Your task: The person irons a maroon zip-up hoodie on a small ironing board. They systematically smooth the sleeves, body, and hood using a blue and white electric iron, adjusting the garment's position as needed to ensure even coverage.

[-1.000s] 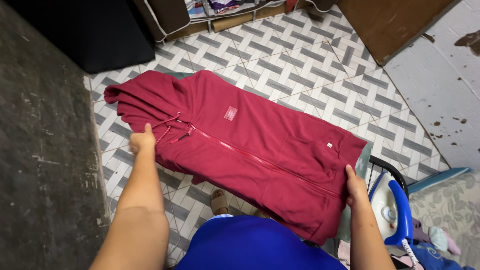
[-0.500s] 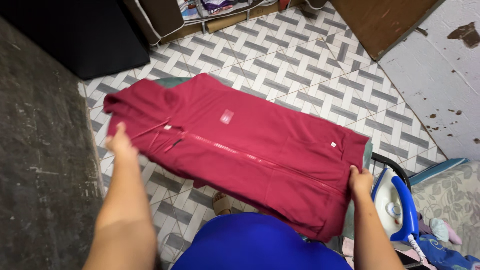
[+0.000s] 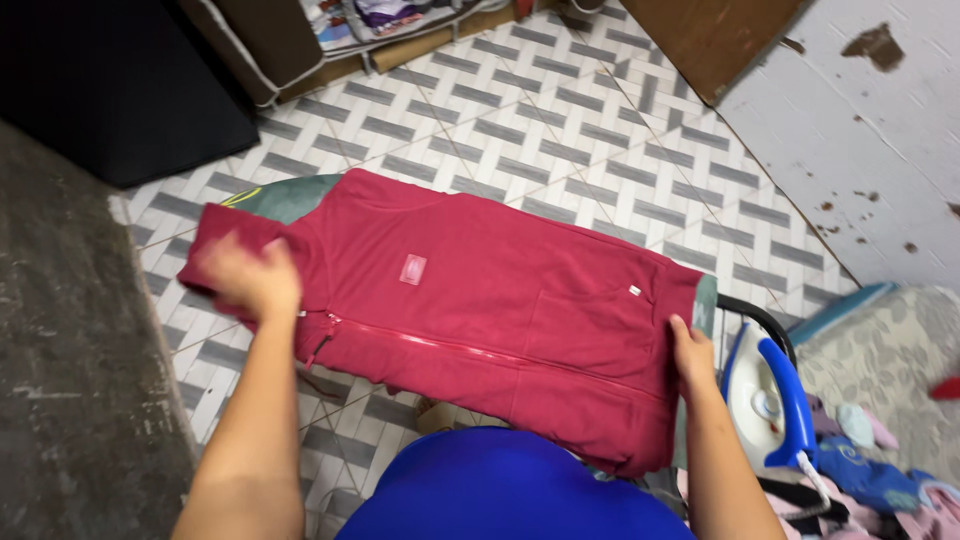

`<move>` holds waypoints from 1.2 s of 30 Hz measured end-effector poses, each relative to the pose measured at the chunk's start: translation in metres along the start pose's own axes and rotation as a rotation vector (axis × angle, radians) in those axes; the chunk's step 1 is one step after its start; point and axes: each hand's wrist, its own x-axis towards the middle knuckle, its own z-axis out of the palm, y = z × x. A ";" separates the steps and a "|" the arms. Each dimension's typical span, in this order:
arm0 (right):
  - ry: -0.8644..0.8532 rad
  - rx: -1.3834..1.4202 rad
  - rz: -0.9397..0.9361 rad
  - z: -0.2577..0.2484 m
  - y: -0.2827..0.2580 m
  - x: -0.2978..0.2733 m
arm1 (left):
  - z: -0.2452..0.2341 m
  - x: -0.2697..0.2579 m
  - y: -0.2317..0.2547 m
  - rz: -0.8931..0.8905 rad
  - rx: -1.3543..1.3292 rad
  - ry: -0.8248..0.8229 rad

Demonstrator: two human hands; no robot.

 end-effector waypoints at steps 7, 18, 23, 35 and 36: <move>0.124 -0.324 -0.089 0.001 0.003 -0.008 | 0.050 0.042 0.062 0.410 0.320 -0.571; 0.045 -0.558 -0.159 -0.030 0.042 -0.016 | -0.051 0.058 0.011 0.180 0.609 -1.008; 0.109 -0.247 -0.121 -0.001 0.000 0.031 | 0.009 0.062 0.035 -0.023 0.095 -0.884; 0.330 0.169 -0.245 0.006 -0.088 0.098 | 0.141 0.115 0.105 -0.134 -0.564 -0.584; 0.301 0.142 -0.217 0.007 -0.086 0.099 | 0.144 0.112 0.107 -0.159 -0.508 -0.650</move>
